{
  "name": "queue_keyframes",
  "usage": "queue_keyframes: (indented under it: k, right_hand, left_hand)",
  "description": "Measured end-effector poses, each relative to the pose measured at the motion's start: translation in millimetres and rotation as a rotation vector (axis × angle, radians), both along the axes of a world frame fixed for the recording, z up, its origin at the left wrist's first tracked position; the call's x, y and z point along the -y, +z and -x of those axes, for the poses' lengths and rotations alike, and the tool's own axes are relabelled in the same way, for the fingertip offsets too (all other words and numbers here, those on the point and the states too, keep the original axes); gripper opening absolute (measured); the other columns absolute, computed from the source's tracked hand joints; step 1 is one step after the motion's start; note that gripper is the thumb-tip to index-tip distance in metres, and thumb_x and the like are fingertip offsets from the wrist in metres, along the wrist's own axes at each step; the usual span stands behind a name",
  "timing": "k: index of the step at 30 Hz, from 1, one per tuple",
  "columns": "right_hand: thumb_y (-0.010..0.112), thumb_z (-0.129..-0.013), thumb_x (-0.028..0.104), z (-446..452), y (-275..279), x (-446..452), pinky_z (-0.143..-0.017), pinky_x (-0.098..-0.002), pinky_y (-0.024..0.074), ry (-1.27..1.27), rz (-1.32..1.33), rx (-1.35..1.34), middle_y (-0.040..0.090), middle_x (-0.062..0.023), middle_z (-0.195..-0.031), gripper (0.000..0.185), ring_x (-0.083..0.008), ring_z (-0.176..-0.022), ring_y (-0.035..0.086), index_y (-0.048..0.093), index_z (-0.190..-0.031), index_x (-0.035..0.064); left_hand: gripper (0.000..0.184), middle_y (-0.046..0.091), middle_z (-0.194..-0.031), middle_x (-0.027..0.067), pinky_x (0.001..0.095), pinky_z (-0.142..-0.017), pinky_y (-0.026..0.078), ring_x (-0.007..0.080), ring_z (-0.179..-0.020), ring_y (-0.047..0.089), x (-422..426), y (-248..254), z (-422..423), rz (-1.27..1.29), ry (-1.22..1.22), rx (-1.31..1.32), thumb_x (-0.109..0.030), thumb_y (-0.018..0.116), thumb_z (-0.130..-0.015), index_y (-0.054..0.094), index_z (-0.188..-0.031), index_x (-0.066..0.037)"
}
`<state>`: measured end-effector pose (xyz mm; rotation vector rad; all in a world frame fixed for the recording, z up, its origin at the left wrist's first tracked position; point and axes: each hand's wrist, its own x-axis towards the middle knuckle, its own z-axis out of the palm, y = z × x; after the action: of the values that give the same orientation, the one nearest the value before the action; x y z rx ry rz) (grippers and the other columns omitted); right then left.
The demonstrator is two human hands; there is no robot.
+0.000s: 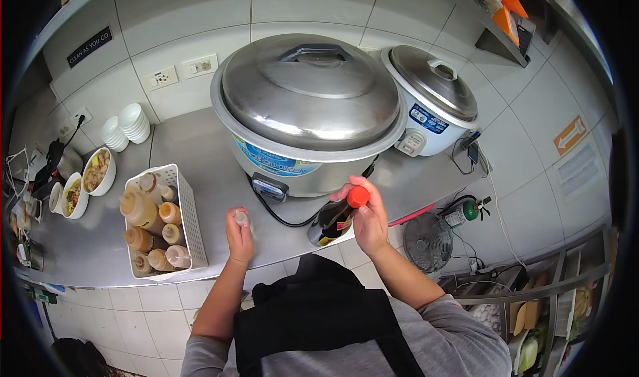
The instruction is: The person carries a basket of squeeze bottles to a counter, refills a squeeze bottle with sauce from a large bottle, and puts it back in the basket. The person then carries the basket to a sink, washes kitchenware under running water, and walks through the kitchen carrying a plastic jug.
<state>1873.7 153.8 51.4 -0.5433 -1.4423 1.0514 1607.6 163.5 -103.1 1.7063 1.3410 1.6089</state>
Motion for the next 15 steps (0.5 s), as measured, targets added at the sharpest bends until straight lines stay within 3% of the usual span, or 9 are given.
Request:
queue_keyframes:
  k: [5, 10, 15]
  right_hand:
    - [0.035, -0.089, 0.009, 5, -6, 0, -0.091, -0.0371, 0.0391, 0.003, -0.027, -0.089, 0.05, -0.0157, -0.105, 0.04, -0.0235, -0.098, 0.052, 0.035, -0.128, 0.0003]
    - [0.036, -0.095, 0.017, 7, -15, -6, -0.085, -0.0342, 0.0399, -0.053, -0.187, -0.057, 0.047, -0.0169, -0.108, 0.029, -0.0197, -0.09, 0.049, 0.035, -0.121, 0.0033]
    - [0.035, -0.096, 0.017, 11, -17, -7, -0.083, -0.0334, 0.0394, -0.088, -0.185, -0.055, 0.046, -0.0174, -0.108, 0.028, -0.0193, -0.089, 0.048, 0.035, -0.12, 0.0036]
  left_hand:
    - [0.025, 0.052, -0.098, 0.0117, 0.033, -0.082, 0.04, 0.0219, -0.088, 0.05, -1, -5, -12, -0.063, 0.129, 0.033, -0.023, 0.048, -0.093, 0.043, -0.105, -0.003]
    - [0.026, 0.052, -0.095, 0.0113, 0.0319, -0.08, 0.04, 0.0197, -0.085, 0.049, -6, -8, -13, -0.066, 0.092, 0.093, -0.022, 0.054, -0.09, 0.038, -0.102, -0.005]
    - [0.03, 0.053, -0.092, 0.0124, 0.0335, -0.08, 0.041, 0.0211, -0.084, 0.05, -10, -6, -15, -0.063, 0.101, 0.1, -0.024, 0.058, -0.088, 0.037, -0.099, -0.006]
